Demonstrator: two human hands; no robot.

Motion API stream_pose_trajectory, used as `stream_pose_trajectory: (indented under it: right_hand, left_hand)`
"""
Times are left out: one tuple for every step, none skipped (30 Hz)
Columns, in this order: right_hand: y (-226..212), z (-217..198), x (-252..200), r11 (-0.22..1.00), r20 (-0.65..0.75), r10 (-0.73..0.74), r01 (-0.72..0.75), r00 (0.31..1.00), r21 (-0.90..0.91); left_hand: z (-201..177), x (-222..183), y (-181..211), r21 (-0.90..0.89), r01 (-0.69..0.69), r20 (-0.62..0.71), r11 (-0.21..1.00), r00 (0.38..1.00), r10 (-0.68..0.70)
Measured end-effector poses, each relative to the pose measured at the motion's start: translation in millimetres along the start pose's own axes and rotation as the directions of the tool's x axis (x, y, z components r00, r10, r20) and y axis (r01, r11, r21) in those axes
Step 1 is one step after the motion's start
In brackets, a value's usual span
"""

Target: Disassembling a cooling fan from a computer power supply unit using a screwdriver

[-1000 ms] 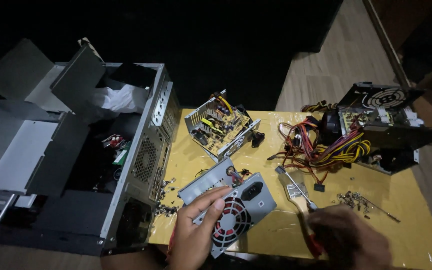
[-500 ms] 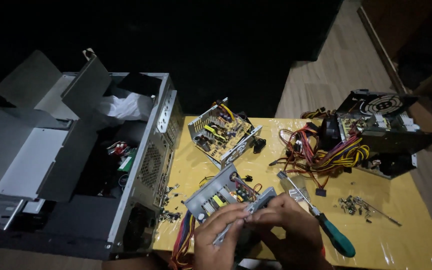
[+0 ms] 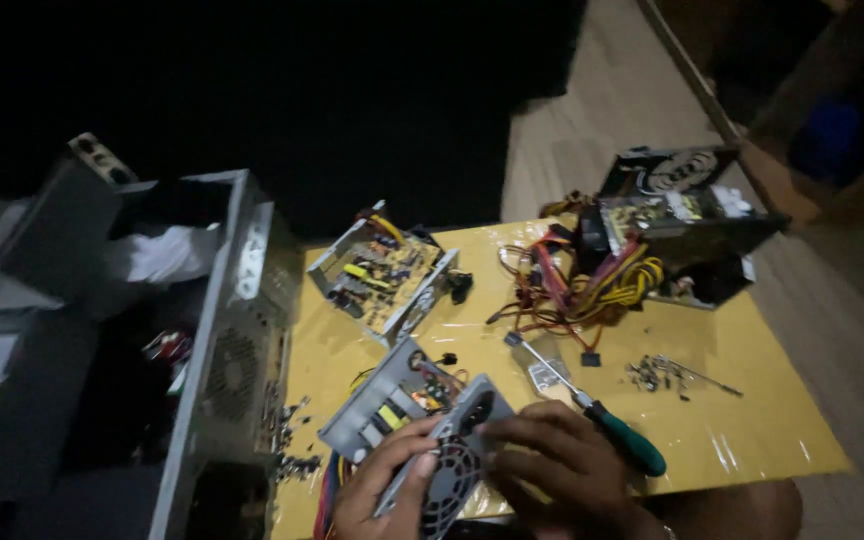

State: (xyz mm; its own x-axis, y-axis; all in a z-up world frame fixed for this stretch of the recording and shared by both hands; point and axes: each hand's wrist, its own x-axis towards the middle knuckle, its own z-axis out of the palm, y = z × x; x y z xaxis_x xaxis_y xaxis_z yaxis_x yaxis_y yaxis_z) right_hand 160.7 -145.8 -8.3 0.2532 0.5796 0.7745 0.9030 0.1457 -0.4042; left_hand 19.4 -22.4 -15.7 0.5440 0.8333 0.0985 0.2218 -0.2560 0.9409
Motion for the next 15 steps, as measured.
stream_pose_trajectory:
  right_hand:
    - [16,-6,-22,1.000,-0.007,0.011,-0.012,1.000,-0.011]
    - [31,-11,-44,0.986,0.043,0.119,-0.113,0.992,-0.122]
    - [46,-16,-65,0.952,0.086,0.227,-0.202,0.970,-0.229]
    - [55,-20,-75,0.949,0.082,0.234,-0.210,0.969,-0.234]
    - [63,-25,-84,0.903,0.035,0.216,-0.186,0.976,-0.387]
    - [71,-30,-94,0.831,-0.006,0.190,-0.165,0.982,-0.531]
    - [84,-32,-109,0.827,-0.009,0.194,-0.168,0.981,-0.537]
    - [97,-34,-124,0.803,0.082,0.336,-0.240,0.938,-0.546]
    - [110,-36,-138,0.770,0.168,0.468,-0.306,0.868,-0.560]
    - [111,-35,-146,0.766,0.162,0.470,-0.309,0.868,-0.564]
    - [113,-32,-153,0.763,0.163,0.471,-0.307,0.867,-0.569]
    - [115,-28,-160,0.761,0.165,0.471,-0.304,0.867,-0.573]
    - [113,-27,-156,0.766,0.169,0.465,-0.300,0.869,-0.568]
    - [111,-26,-152,0.745,0.155,0.458,-0.283,0.875,-0.603]
    - [110,-22,-146,0.728,0.146,0.445,-0.262,0.884,-0.633]
  left_hand:
    - [-1,1,-2,0.001,-0.003,0.017,1.000,1.000,0.003]
    - [-3,3,-4,-0.006,0.002,0.043,1.000,0.999,-0.002]
    - [-5,4,-6,-0.013,0.010,0.062,1.000,0.998,-0.009]
    - [-3,6,-3,-0.012,0.010,0.072,1.000,0.997,-0.009]
    - [-1,7,0,-0.052,0.034,0.006,0.998,0.999,-0.034]
    - [0,7,4,-0.094,0.056,-0.060,0.994,0.996,-0.062]
    - [-2,9,4,-0.096,0.054,-0.052,0.994,0.997,-0.060]
    - [-4,11,3,-0.131,0.055,-0.020,0.990,0.998,-0.058]
    - [-6,13,4,-0.165,0.054,0.011,0.985,0.999,-0.053]
    - [-5,14,7,-0.166,0.051,0.017,0.985,0.999,-0.049]
    - [-5,15,10,-0.137,0.087,-0.016,0.987,0.996,-0.090]
    - [-5,15,12,-0.109,0.124,-0.049,0.986,0.990,-0.130]
    - [-3,15,13,-0.108,0.124,-0.058,0.986,0.990,-0.130]
    - [-1,15,14,-0.130,0.141,-0.077,0.981,0.985,-0.152]
    - [-1,15,15,-0.152,0.157,-0.104,0.976,0.979,-0.174]
